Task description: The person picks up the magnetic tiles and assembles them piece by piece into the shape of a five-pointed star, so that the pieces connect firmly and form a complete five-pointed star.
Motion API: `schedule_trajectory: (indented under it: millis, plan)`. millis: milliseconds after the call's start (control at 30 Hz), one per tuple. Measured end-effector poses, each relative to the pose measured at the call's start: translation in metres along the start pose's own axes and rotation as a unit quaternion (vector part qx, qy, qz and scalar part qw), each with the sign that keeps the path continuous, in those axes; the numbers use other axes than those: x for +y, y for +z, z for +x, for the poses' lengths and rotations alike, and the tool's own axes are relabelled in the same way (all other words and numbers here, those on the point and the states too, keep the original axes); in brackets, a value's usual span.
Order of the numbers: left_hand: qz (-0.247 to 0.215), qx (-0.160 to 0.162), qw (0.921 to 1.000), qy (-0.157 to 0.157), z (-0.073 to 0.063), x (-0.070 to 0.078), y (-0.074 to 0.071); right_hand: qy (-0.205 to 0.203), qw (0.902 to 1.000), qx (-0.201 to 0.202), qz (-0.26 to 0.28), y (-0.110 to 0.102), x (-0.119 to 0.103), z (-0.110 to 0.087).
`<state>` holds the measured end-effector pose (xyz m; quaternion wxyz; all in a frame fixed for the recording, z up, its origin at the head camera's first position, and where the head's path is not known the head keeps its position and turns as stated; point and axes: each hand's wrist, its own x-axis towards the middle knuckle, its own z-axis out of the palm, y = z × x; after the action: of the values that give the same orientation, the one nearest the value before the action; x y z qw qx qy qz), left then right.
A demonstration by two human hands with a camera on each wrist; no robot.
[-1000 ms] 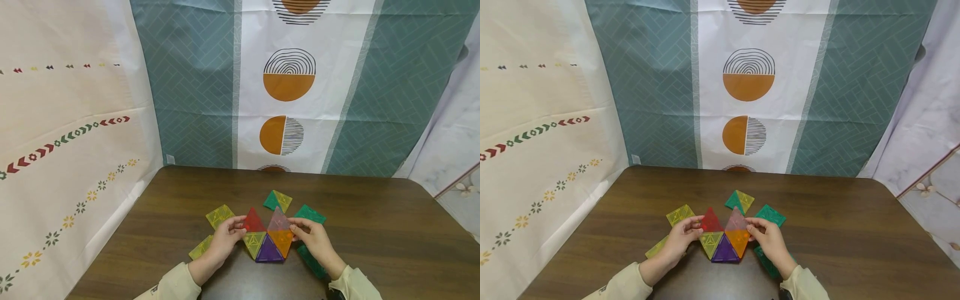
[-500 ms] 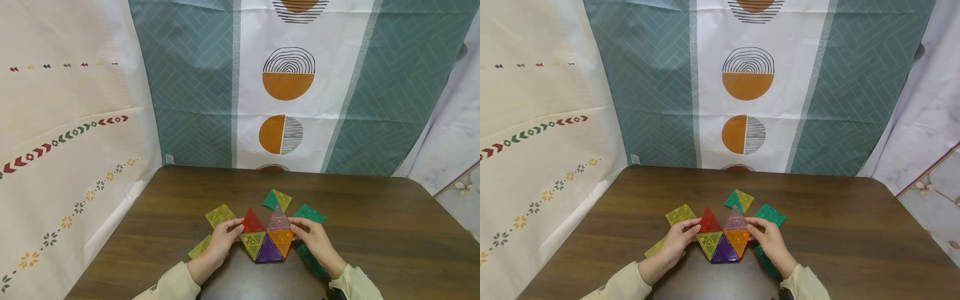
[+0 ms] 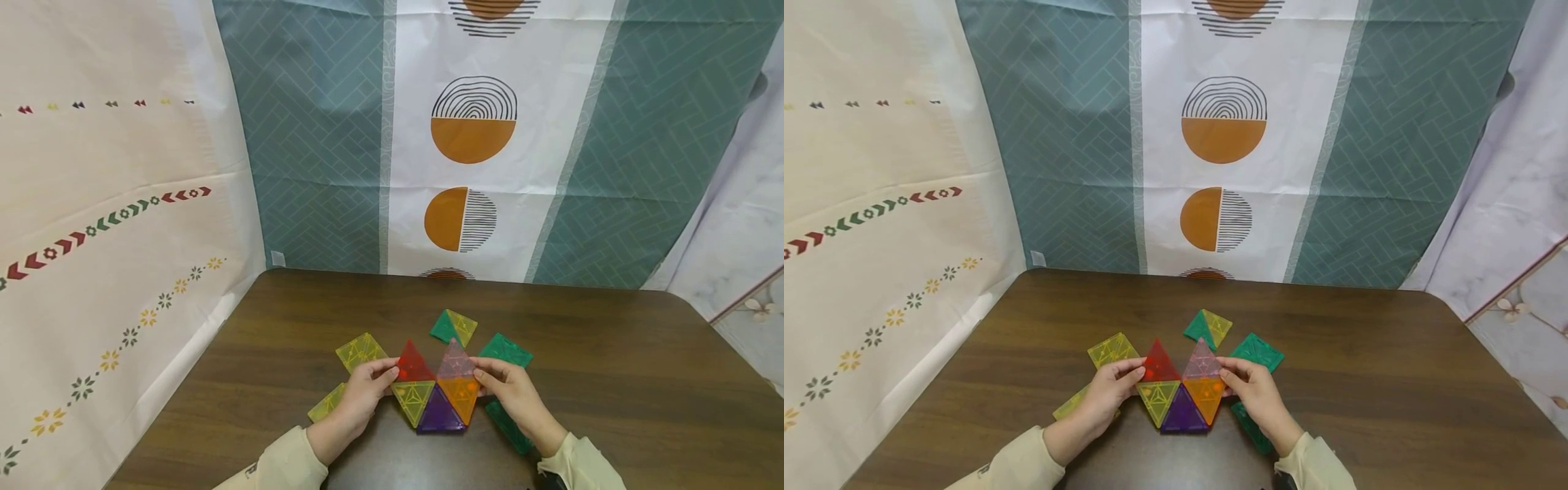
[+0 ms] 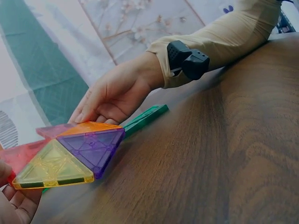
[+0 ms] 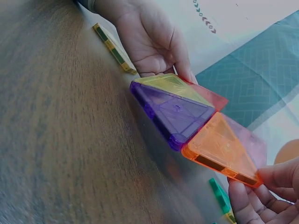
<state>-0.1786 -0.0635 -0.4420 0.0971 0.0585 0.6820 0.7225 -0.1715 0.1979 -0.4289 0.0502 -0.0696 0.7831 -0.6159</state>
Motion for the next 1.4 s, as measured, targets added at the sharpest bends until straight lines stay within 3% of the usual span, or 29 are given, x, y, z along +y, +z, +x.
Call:
schedule_trajectory:
  millis: [300,800,1400]
  plan:
    - [-0.013,-0.013,0.9998,-0.006,0.0006,0.0009,-0.0002,0.017,0.9998,-0.011,-0.008,0.0001,0.0004,0.0009]
    - [-0.007,-0.044,0.9986,-0.028,0.0011,0.0007,0.0014,-0.004,0.9978,-0.064,-0.015,0.0003,0.0,-0.0004]
    - [0.016,-0.117,0.9922,-0.038,-0.0002,-0.0019,0.0014,-0.034,0.9902,-0.134,0.016,0.0052,0.0016,-0.0024]
